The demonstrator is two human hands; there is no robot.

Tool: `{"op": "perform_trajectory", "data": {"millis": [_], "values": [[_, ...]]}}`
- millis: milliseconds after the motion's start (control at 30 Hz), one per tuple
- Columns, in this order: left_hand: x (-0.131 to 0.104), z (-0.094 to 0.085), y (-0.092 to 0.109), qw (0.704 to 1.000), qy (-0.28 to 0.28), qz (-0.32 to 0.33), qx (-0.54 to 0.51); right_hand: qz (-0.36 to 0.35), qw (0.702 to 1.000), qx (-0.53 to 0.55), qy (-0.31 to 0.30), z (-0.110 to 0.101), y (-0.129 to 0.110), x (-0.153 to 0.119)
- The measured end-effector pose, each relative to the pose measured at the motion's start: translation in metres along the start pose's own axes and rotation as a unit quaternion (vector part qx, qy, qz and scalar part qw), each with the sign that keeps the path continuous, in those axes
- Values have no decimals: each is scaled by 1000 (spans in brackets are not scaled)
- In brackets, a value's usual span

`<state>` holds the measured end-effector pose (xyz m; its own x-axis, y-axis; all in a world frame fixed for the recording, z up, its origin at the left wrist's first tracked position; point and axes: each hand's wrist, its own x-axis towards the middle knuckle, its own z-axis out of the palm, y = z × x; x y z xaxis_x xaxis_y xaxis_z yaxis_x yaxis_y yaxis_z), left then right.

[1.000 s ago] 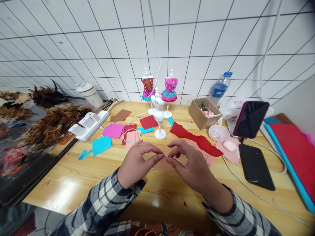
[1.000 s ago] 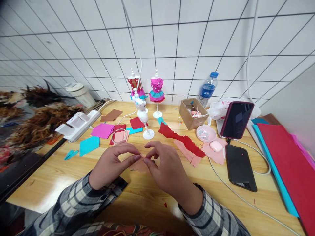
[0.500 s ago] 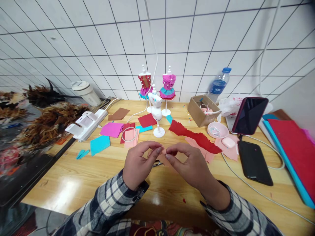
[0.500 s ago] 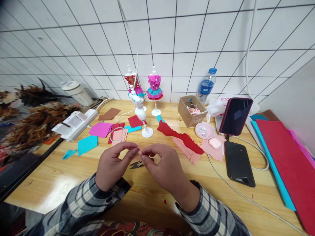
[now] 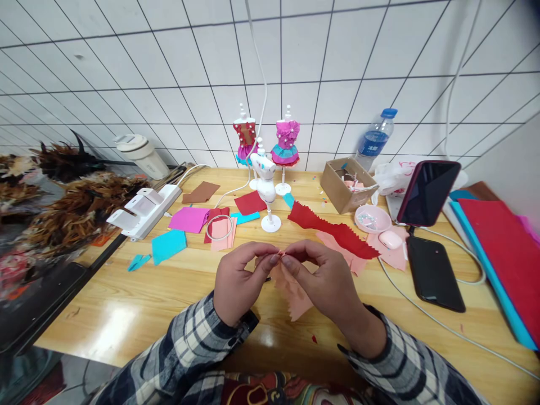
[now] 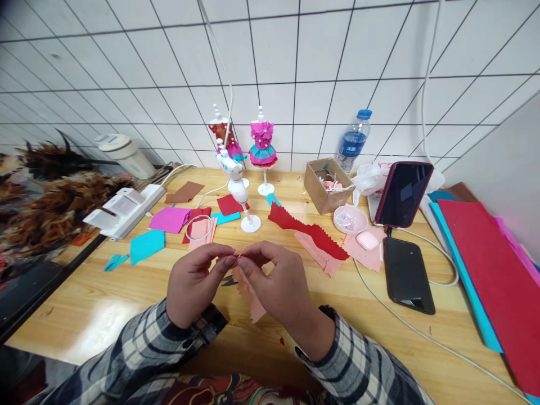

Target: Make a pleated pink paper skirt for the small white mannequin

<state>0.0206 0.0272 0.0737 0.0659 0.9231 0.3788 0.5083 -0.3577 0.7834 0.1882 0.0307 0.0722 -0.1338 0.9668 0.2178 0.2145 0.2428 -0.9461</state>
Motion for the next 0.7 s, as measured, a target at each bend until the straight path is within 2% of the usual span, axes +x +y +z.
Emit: {"op": "perform_trajectory", "data": {"millis": [133, 333, 533, 700], "values": [[-1, 1, -4, 997, -12, -49, -64, 22, 999, 36, 20, 2, -1, -1], [-2, 3, -5, 985, -18, -90, -144, 17, 997, 61, 34, 4, -3, -3], [0, 8, -6, 931, -8, -190, -311, 22, 997, 73, 25, 4, -2, -3], [1, 8, -2, 929, 4, -199, -312, 31, 996, 76, 31, 6, 1, -4]]}}
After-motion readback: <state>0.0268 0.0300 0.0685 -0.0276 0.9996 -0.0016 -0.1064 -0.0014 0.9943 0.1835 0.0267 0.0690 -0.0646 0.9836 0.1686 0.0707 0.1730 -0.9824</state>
